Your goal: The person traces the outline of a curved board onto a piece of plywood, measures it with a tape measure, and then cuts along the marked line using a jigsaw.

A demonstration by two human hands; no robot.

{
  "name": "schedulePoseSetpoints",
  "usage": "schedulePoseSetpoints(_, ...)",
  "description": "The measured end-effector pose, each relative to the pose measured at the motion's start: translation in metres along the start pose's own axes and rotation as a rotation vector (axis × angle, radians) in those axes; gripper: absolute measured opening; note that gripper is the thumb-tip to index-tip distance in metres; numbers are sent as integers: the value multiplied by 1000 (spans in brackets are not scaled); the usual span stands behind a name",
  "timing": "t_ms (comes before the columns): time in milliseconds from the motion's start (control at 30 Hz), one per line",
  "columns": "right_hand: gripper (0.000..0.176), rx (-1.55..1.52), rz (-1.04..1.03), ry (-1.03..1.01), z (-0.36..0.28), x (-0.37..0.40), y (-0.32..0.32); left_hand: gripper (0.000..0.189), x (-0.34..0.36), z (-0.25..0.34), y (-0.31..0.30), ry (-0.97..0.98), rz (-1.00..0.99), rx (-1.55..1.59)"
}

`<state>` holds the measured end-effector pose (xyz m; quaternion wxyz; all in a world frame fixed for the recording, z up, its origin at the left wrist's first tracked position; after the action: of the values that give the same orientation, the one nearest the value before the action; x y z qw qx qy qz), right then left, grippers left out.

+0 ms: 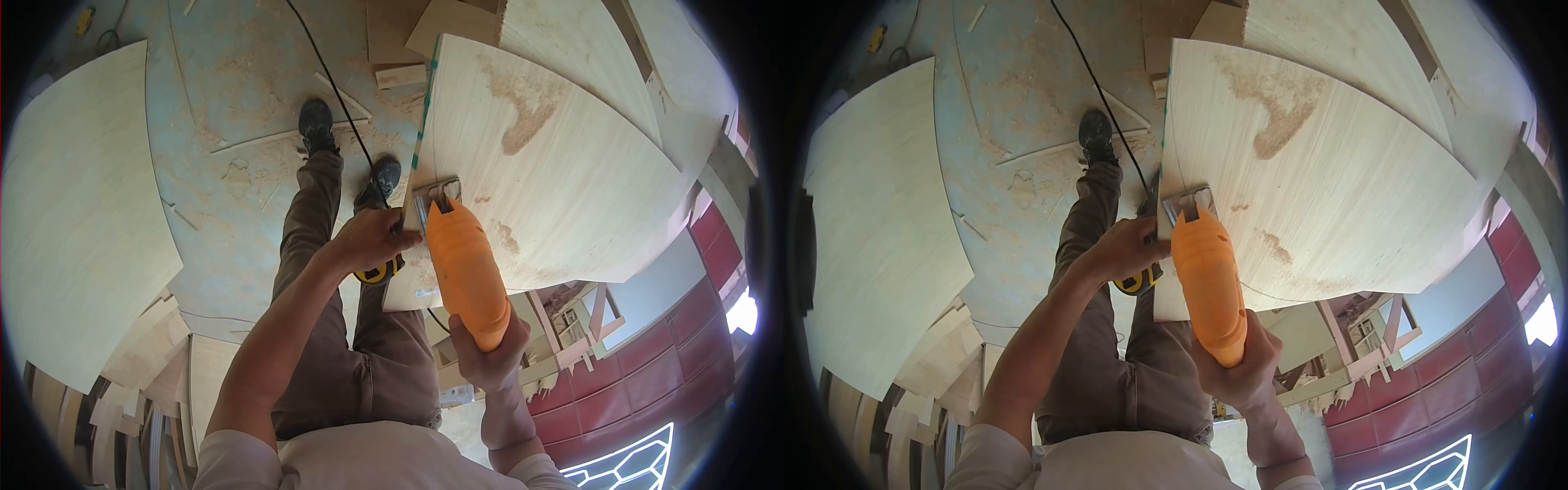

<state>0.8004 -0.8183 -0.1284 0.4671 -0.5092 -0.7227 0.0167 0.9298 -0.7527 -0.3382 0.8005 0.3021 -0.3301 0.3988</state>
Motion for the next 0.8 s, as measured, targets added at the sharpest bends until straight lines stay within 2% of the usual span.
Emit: schedulePoseSetpoints(800,29,-19,0,6,-4,-4,0,46,1,5,-4,-28,-24,-31)
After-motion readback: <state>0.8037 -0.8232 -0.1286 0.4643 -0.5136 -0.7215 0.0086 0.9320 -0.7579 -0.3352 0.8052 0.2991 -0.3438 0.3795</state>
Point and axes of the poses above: each hand's wrist, its own x-axis away from the middle knuckle, its own y-axis out of the palm, z = x × y, the point moved 9 cm from there along -x, towards the middle knuckle, and after that the axes turned 1 degree about y, right-handed, at the moved point
